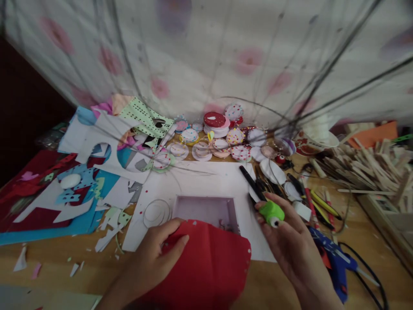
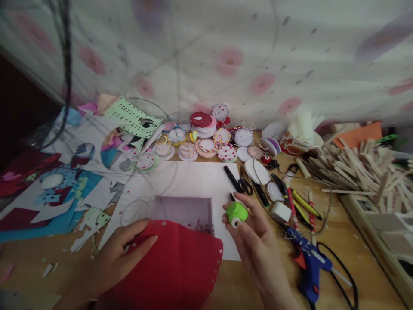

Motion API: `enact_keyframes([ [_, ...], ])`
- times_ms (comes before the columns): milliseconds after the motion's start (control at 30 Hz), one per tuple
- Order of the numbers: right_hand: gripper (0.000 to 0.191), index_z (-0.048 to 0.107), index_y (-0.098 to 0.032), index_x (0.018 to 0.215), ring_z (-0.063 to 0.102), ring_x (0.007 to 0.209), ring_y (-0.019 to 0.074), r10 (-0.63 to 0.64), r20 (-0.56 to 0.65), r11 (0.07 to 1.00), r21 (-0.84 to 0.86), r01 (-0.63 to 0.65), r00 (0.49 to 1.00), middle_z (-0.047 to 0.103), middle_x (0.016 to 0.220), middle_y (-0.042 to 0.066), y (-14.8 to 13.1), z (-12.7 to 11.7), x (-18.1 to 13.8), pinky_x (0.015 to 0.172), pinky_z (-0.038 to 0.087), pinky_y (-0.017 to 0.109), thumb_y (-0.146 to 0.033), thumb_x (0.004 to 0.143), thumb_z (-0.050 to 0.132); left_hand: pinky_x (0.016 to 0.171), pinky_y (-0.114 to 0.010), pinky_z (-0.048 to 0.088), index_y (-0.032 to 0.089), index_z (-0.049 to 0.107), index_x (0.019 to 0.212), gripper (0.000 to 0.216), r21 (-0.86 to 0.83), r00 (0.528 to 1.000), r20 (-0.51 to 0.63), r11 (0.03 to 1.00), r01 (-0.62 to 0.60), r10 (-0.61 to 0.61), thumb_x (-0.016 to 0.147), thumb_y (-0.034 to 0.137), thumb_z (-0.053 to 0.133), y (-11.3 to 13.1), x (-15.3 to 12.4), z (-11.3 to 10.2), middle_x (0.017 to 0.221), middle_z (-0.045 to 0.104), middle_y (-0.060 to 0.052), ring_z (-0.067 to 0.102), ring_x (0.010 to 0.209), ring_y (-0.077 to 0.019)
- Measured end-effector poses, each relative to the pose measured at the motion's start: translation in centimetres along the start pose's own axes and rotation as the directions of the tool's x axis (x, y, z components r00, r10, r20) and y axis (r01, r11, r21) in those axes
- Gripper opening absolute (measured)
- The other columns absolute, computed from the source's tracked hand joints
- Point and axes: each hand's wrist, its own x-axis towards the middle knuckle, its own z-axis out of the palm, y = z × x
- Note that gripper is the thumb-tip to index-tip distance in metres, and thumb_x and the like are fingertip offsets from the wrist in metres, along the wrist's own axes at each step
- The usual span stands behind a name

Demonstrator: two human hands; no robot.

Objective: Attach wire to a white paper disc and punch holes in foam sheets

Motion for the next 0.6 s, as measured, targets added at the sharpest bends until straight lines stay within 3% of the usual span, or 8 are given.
enact_keyframes([
  [133, 0.033, 0.061, -0.029, 0.106, 0.063, 0.077, 0.0152, 0.059, 0.222, 0.998, -0.021, -0.055, 0.973, 0.064, 0.094, 0.003, -0.6, 2.7, 0.2, 0.074, 0.052, 0.029, -0.033, 0.075, 0.071, 0.084, -0.03, 0.046, 0.025, 0.065, 0.103, 0.03, -0.027, 0.999, -0.025, 0.999, 0.043, -0.044, 0.076, 0.037, 0.062, 0.8, 0.0, 0.7, 0.107, 0.068, -0.004, 0.06, 0.099, -0.0242],
  [267, 0.032, 0.059, -0.027, 0.107, 0.061, 0.082, 0.015, 0.098, 0.385, 0.988, -0.151, -0.042, 0.918, 0.063, 0.094, 0.002, -0.4, 4.9, 0.6, 0.076, 0.049, 0.028, -0.032, 0.077, 0.069, 0.062, -0.023, 0.044, 0.021, 0.062, 0.078, 0.02, -0.02, 0.995, 0.094, 1.0, -0.024, 0.026, 0.082, 0.039, 0.056, 2.5, 0.7, 0.6, 0.074, 0.065, 0.001, 0.058, 0.071, -0.017],
  [400, 0.023, 0.058, -0.023, 0.102, 0.057, 0.084, 0.0146, 0.098, 0.468, 0.94, -0.334, 0.073, 0.878, 0.06, 0.09, 0.001, -0.2, 6.1, 0.7, 0.076, 0.047, 0.025, -0.027, 0.08, 0.064, 0.053, -0.021, 0.037, 0.019, 0.054, 0.064, 0.031, -0.059, 0.984, 0.17, 0.997, -0.048, 0.058, 0.088, 0.037, 0.048, 3.2, 1.2, 0.5, 0.059, 0.055, 0.003, 0.051, 0.061, -0.0132],
  [600, 0.022, 0.054, -0.022, 0.1, 0.054, 0.078, 0.0135, 0.088, 0.481, 0.845, -0.5, 0.191, 0.872, 0.057, 0.089, 0.001, 0.7, 6.3, 1.2, 0.068, 0.044, 0.023, -0.018, 0.08, 0.058, 0.056, -0.021, 0.037, 0.018, 0.054, 0.061, 0.029, -0.067, 0.986, 0.116, 0.991, -0.114, 0.121, 0.086, 0.031, 0.051, 2.8, 1.4, 0.6, 0.058, 0.054, 0.003, 0.051, 0.061, -0.0132],
])
